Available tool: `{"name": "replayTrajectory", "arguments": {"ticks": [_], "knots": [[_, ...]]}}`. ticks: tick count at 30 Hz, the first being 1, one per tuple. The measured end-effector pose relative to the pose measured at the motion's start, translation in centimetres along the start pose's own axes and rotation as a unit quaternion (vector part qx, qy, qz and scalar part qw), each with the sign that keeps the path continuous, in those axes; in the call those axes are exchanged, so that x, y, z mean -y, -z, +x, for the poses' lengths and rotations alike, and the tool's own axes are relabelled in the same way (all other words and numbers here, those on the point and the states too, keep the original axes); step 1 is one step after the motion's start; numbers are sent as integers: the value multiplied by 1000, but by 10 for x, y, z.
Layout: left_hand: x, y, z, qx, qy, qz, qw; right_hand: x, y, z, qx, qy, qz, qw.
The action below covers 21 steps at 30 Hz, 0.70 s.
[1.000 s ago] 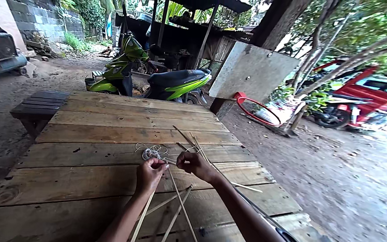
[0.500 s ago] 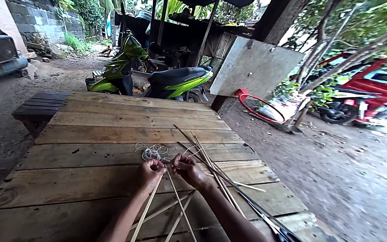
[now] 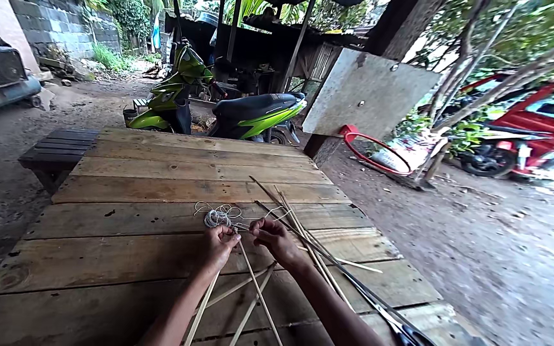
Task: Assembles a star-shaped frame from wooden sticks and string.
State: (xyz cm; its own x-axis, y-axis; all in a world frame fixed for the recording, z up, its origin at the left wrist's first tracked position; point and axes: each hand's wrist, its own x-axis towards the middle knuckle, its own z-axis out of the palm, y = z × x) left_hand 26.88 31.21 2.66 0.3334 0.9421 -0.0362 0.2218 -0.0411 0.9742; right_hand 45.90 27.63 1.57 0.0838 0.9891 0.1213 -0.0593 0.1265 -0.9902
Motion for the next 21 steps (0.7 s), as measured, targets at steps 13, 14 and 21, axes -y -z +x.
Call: {"name": "replayTrajectory", "arguments": {"ticks": [13, 14, 21], "knots": [[-5, -2, -8, 9, -32, 90, 995, 87, -40, 75, 363, 54, -471, 802], [-4, -3, -8, 5, -33, 83, 996, 79, -37, 86, 377, 20, -442, 814], [-8, 1, -7, -30, -40, 95, 994, 15, -14, 82, 301, -147, -168, 927]]}}
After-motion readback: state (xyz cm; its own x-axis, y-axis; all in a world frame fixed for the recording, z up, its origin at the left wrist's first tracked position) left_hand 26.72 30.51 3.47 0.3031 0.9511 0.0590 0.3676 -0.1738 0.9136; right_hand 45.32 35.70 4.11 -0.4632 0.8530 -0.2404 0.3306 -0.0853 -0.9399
